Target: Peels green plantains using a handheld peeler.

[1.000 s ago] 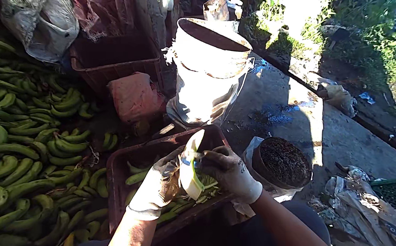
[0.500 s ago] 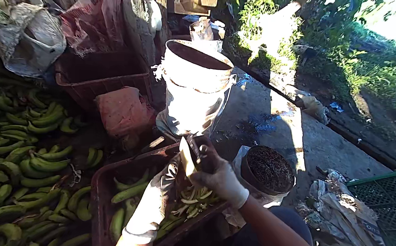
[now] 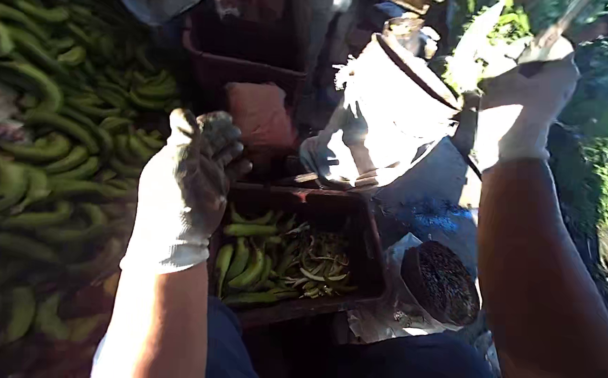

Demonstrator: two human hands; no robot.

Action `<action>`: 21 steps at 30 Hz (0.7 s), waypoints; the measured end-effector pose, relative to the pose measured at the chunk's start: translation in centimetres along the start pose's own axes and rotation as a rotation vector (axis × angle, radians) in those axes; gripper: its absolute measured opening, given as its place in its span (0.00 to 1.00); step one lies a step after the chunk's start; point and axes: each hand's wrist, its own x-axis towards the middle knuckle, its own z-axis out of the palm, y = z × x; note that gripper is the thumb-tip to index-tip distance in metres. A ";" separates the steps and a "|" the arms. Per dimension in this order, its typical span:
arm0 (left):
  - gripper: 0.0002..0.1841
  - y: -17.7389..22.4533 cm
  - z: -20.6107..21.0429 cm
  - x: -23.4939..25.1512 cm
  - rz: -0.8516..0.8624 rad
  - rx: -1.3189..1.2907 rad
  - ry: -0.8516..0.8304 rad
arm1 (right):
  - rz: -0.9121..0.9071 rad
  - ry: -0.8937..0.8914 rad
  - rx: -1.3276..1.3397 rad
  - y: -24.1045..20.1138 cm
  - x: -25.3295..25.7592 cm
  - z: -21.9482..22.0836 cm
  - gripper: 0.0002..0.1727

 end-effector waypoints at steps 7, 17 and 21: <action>0.26 1.2 -3.5 1.1 -0.022 -0.143 0.145 | 0.098 -1.095 0.195 -3.2 -25.3 19.0 0.17; 0.19 0.9 -2.7 1.1 -0.075 0.139 0.110 | 0.456 -1.293 -0.115 -6.9 -38.9 27.4 0.33; 0.18 0.5 -2.1 0.5 -0.066 0.381 -0.003 | 0.430 -1.243 0.123 -4.7 -35.8 24.2 0.25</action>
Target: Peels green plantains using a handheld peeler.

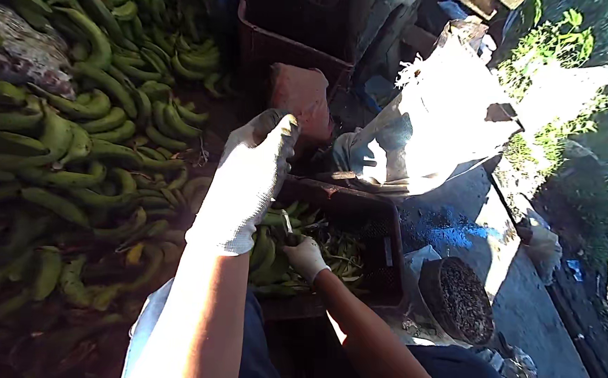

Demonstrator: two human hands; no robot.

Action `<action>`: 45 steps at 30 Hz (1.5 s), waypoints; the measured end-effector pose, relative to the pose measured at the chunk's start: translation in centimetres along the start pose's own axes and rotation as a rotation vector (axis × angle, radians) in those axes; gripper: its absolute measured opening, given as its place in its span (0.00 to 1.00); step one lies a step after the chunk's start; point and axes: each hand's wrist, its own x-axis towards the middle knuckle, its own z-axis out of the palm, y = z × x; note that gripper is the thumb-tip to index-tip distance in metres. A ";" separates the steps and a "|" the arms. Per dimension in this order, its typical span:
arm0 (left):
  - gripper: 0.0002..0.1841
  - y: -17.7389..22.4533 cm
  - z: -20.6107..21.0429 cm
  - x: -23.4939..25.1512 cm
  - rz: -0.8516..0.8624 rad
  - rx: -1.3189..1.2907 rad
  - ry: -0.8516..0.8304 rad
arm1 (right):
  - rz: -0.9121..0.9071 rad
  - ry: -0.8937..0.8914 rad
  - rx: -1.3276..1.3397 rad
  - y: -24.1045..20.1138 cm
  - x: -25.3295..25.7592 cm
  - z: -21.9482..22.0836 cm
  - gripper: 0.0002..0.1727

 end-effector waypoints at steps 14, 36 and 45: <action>0.26 -9.2 18.0 -8.3 0.038 -0.129 -0.436 | -0.375 0.144 1.200 8.3 -12.5 -19.9 0.19; 0.23 -8.7 17.4 -8.3 0.200 -0.049 -0.256 | -0.263 0.020 0.240 13.1 -9.4 -17.3 0.26; 0.23 -7.7 15.6 -6.2 -0.236 -0.369 -0.189 | -0.700 0.415 0.052 10.6 -12.3 -16.9 0.37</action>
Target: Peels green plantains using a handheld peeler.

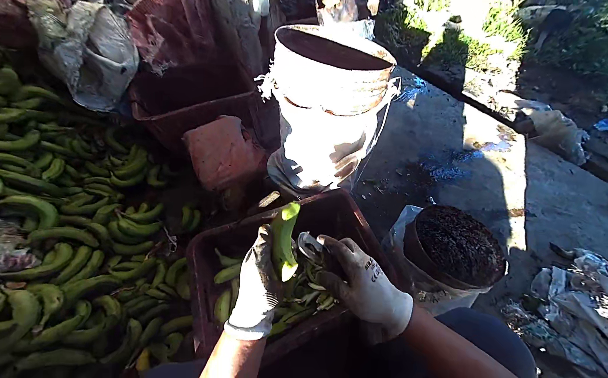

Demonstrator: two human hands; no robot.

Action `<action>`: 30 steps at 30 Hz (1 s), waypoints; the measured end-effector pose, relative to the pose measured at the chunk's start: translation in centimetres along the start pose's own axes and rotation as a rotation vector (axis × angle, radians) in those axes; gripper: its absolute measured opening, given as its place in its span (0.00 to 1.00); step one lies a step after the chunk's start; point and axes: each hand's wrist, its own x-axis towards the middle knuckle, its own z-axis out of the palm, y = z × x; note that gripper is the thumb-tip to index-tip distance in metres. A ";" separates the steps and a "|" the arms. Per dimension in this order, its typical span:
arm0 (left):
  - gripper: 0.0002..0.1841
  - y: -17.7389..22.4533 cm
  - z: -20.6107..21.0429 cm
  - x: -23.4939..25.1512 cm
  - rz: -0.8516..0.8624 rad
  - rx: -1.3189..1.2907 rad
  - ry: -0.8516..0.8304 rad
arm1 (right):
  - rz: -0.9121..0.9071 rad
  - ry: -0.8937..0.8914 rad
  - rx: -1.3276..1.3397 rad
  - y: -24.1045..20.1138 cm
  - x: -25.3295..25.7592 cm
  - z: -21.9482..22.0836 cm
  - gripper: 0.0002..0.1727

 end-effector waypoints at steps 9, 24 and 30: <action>0.16 -0.9 0.9 -2.0 0.052 0.326 -0.077 | -0.137 0.064 -0.138 1.9 0.0 2.2 0.27; 0.20 -1.5 0.5 0.5 0.073 0.019 -0.001 | 0.017 0.117 0.233 -1.2 -1.3 1.0 0.24; 0.17 -1.2 0.3 -1.4 0.054 0.148 -0.152 | -0.155 0.234 -0.005 1.0 0.3 1.4 0.24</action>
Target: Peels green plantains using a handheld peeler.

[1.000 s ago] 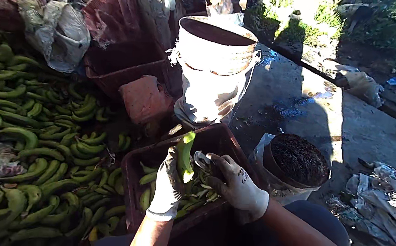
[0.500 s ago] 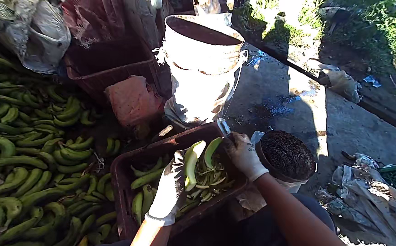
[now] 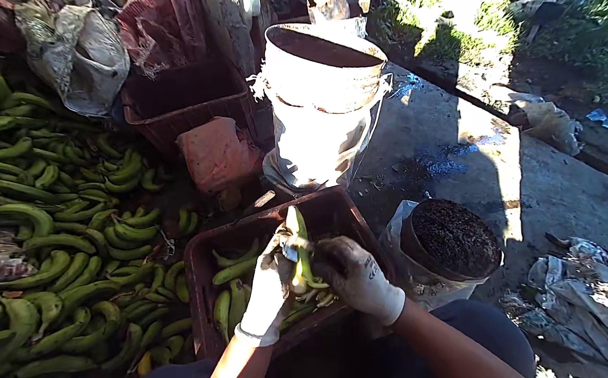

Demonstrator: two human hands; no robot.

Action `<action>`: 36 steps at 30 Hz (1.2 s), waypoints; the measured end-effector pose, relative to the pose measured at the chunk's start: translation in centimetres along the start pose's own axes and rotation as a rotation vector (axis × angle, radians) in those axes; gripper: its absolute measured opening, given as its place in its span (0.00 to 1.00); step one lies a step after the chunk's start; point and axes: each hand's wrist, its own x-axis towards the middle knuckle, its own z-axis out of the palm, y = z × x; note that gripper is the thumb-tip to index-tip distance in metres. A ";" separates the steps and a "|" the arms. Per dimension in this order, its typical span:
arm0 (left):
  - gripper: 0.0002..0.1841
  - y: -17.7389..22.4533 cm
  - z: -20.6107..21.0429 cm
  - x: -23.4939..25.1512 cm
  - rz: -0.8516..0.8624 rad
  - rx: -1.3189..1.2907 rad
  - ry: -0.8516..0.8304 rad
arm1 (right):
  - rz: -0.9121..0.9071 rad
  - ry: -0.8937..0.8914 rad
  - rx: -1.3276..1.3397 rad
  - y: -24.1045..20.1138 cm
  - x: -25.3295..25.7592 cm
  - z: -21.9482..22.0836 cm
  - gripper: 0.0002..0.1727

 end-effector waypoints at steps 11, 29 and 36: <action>0.19 -0.8 -0.7 1.8 -0.127 -0.173 0.049 | 0.184 0.057 0.067 -1.0 0.6 -1.3 0.25; 0.21 1.0 -0.7 1.1 -0.338 -0.101 -0.331 | 0.406 0.072 -0.054 3.8 3.7 -4.2 0.27; 0.15 -0.6 -0.3 2.2 -0.236 -0.449 0.218 | 0.171 0.062 -0.022 -0.3 -0.2 -1.3 0.28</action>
